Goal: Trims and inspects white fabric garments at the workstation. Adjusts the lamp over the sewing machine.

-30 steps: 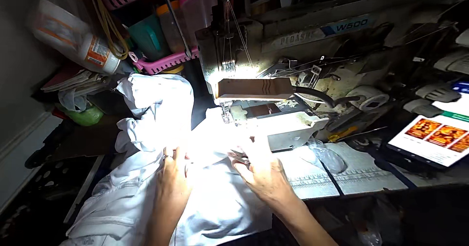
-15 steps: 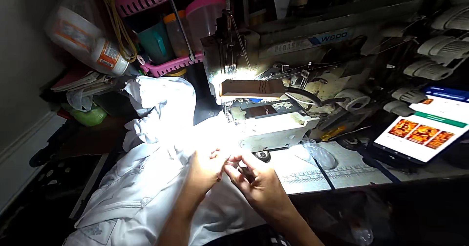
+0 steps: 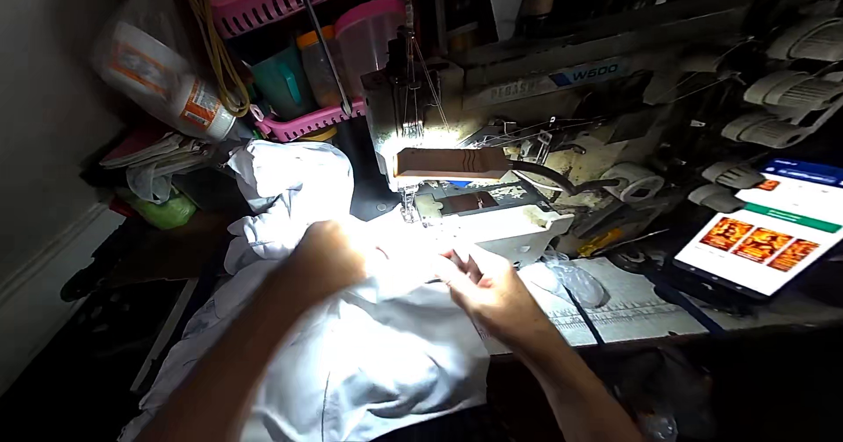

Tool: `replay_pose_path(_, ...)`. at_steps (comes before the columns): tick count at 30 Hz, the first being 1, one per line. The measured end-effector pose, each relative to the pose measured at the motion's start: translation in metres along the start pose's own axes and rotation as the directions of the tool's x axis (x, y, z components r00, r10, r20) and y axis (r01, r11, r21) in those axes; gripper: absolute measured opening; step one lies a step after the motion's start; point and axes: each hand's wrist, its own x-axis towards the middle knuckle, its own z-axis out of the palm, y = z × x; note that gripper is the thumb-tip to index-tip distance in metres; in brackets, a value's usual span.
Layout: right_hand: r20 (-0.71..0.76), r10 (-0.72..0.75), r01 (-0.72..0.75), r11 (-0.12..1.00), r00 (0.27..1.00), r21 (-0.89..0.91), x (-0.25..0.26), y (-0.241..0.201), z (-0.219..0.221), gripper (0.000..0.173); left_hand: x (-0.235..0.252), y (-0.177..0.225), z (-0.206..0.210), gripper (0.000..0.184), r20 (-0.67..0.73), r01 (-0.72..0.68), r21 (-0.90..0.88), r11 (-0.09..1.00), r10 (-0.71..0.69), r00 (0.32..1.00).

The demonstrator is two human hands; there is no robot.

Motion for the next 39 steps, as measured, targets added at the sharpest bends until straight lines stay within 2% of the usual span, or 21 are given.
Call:
replay_pose_path(2,-0.055,0.058,-0.06,0.998,0.997,-0.036,0.016,-0.001,-0.006,0.011,0.004,-0.01,-0.036,0.027,0.109,0.143,0.036,0.989,-0.146,0.983)
replay_pose_path(3,-0.049,0.048,-0.051,0.997,0.998,-0.056,0.024,-0.001,-0.006,0.014,0.006,-0.013,-0.047,0.025,0.13,0.128,0.019,0.992,-0.13,0.983)
replay_pose_path(6,0.063,0.016,-0.014,0.999,0.998,-0.032,0.039,0.001,0.006,0.021,0.011,-0.01,-0.057,0.02,0.091,-0.108,-0.213,0.971,0.13,0.987)
replay_pose_path(8,0.185,0.051,-0.066,0.995,0.981,0.074,0.043,0.006,0.012,0.012,0.017,-0.005,-0.055,0.022,0.13,-0.133,-0.327,0.935,0.184,0.974)
replay_pose_path(9,0.245,0.093,-0.129,0.983,0.965,0.131,0.042,0.008,0.012,0.012,0.021,-0.007,-0.054,0.023,0.189,-0.091,-0.327,0.941,0.159,0.969)
replay_pose_path(11,0.304,0.182,-0.246,0.951,0.935,0.189,0.038,0.01,0.008,0.011,0.028,-0.021,-0.05,0.017,0.297,0.046,-0.182,0.982,0.011,0.955)
replay_pose_path(13,0.281,0.243,-0.304,0.931,0.929,0.202,0.032,0.01,0.004,0.016,0.029,-0.037,-0.041,0.022,0.293,0.23,-0.015,0.973,-0.216,0.931)
replay_pose_path(14,0.26,0.257,-0.306,0.937,0.931,0.167,0.031,0.009,0.003,0.023,0.029,-0.042,-0.039,0.025,0.286,0.26,-0.004,0.966,-0.248,0.926)
replay_pose_path(15,0.239,0.257,-0.289,0.951,0.937,0.109,0.032,0.007,0.003,0.026,0.029,-0.041,-0.04,0.023,0.27,0.236,-0.037,0.971,-0.218,0.938)
replay_pose_path(17,0.217,0.246,-0.258,0.966,0.945,0.031,0.036,0.005,0.004,0.021,0.031,-0.036,-0.043,0.012,0.197,0.067,-0.158,0.985,-0.035,0.98)
replay_pose_path(19,0.238,0.207,-0.228,0.971,0.949,0.065,0.039,0.004,0.004,0.012,0.034,-0.024,-0.054,0.014,0.216,-0.018,-0.346,0.938,0.098,0.972)
replay_pose_path(21,0.286,0.181,-0.234,0.958,0.941,0.163,0.037,0.001,0.004,0.012,0.036,-0.02,-0.059,0.016,0.236,-0.003,-0.439,0.899,0.118,0.964)
replay_pose_path(24,0.281,0.206,-0.273,0.935,0.937,0.227,0.029,0.005,0.007,0.011,0.036,-0.025,-0.05,0.019,0.222,0.012,-0.297,0.955,0.056,0.974)
replay_pose_path(26,0.256,0.252,-0.303,0.935,0.933,0.182,0.022,0.012,0.01,0.012,0.035,-0.022,-0.047,0.018,0.241,0.053,-0.211,0.976,-0.001,0.971)
replay_pose_path(28,0.22,0.273,-0.309,0.94,0.936,0.147,0.012,0.017,0.013,0.018,0.035,-0.019,-0.041,0.014,0.222,-0.026,-0.198,0.98,0.071,0.972)
replay_pose_path(30,0.189,0.261,-0.301,0.926,0.947,0.227,0.002,0.022,0.017,0.019,0.035,-0.014,-0.04,0.01,0.23,-0.106,-0.28,0.954,0.174,0.958)
replay_pose_path(31,0.179,0.261,-0.303,0.911,0.949,0.281,0.0,0.025,0.019,0.018,0.036,-0.01,-0.04,0.008,0.265,-0.081,-0.304,0.949,0.166,0.95)
replay_pose_path(33,0.167,0.273,-0.315,0.888,0.947,0.334,0.002,0.028,0.021,0.014,0.037,-0.007,-0.043,0.016,0.323,0.005,-0.191,0.982,0.058,0.945)
replay_pose_path(35,0.153,0.288,-0.324,0.887,0.945,0.331,0.011,0.031,0.022,0.013,0.038,-0.009,-0.043,0.037,0.351,0.1,-0.011,0.995,-0.09,0.932)
replay_pose_path(37,0.156,0.279,-0.317,0.88,0.948,0.354,0.019,0.035,0.023,0.015,0.037,-0.018,-0.036,0.037,0.268,0.092,0.083,0.992,-0.112,0.957)
replay_pose_path(39,0.171,0.239,-0.287,0.881,0.956,0.377,0.023,0.038,0.021,0.015,0.035,-0.017,-0.036,0.028,0.223,0.059,0.076,0.995,-0.075,0.972)
